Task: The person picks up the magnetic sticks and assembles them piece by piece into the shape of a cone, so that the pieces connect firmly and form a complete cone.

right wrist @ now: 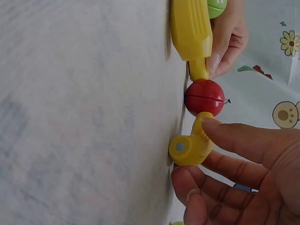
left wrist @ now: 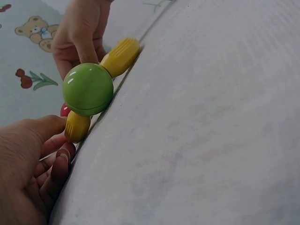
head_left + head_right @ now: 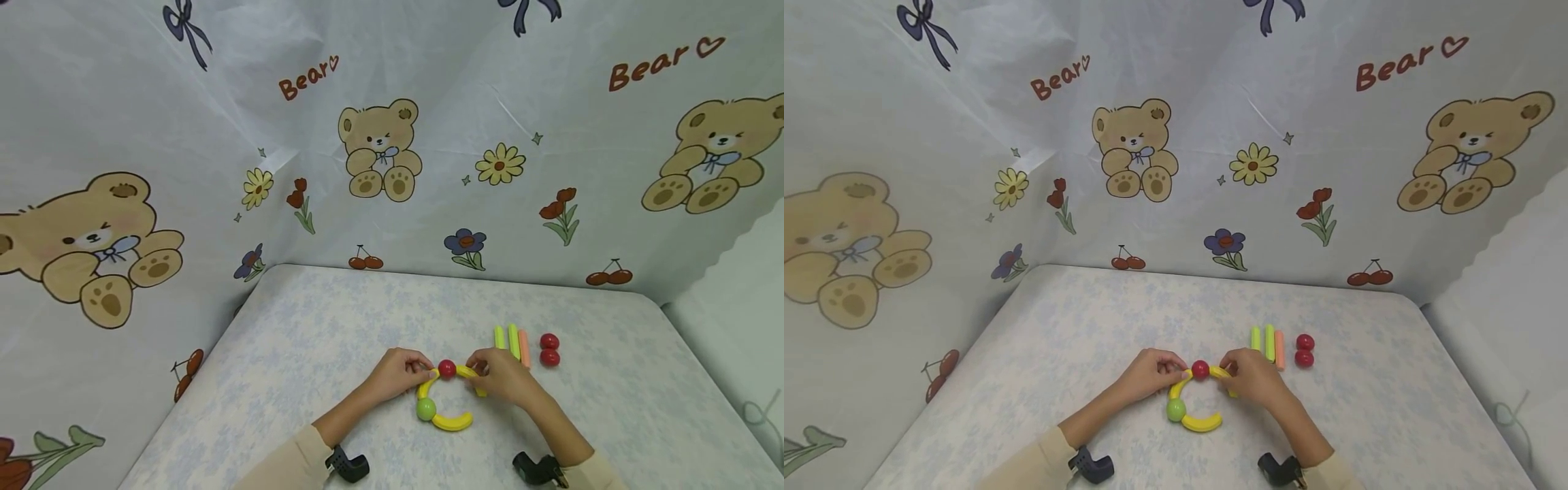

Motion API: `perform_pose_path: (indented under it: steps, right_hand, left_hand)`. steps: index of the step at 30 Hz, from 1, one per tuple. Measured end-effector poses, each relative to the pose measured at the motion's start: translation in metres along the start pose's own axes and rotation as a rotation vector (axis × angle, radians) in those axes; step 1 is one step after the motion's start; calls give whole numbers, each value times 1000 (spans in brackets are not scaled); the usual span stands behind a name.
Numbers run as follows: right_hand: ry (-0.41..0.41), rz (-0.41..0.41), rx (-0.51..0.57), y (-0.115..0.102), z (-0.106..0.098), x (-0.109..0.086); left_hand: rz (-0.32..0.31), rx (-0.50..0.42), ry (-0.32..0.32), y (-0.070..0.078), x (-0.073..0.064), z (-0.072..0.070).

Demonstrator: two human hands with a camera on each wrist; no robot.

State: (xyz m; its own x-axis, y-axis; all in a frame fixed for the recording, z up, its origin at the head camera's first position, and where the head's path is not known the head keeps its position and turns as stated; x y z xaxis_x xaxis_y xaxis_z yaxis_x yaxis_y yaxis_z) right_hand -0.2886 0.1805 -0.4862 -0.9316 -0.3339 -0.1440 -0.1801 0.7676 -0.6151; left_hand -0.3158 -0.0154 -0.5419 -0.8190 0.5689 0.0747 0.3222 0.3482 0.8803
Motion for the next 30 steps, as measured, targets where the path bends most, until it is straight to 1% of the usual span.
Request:
perform_pose_path:
  steps: [2,9,13,18,22,25,27,30]
  right_hand:
    - [-18,10,7,2,-1,-1]
    - [-55,-29,15,3,-1,-1]
    - [-49,-19,44,5,0,0]
    - [-29,-29,65,6,1,2]
    - [-1,-45,48,6,0,1]
    - [17,-41,18,6,-1,2]
    - [21,-35,-9,6,0,3]
    - [18,-52,-46,4,1,4]
  left_hand:
    - [-1,2,-2,1,0,0]
    - [-7,-1,1,1,1,0]
    - [-9,-20,3,0,1,0]
    - [-3,-4,-6,-1,2,1]
    - [5,20,-20,0,2,1]
    - [15,43,-35,1,2,2]
    - [23,66,-44,1,2,2]
    - [33,88,-40,2,2,2]
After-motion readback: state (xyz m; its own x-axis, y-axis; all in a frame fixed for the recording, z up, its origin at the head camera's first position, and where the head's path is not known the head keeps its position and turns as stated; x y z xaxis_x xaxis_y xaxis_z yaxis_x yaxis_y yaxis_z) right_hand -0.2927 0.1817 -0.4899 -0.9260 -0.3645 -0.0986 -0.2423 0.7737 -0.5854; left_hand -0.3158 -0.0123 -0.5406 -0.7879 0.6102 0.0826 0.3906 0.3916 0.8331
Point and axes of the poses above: each hand's wrist, its own x-axis towards the middle knuckle, its own z-axis out of the palm, y = z × x, the point moved 7 cm from there along x, towards the middle knuckle, and after that the axes turned 6 degrees about -y, right-handed, at the moved point
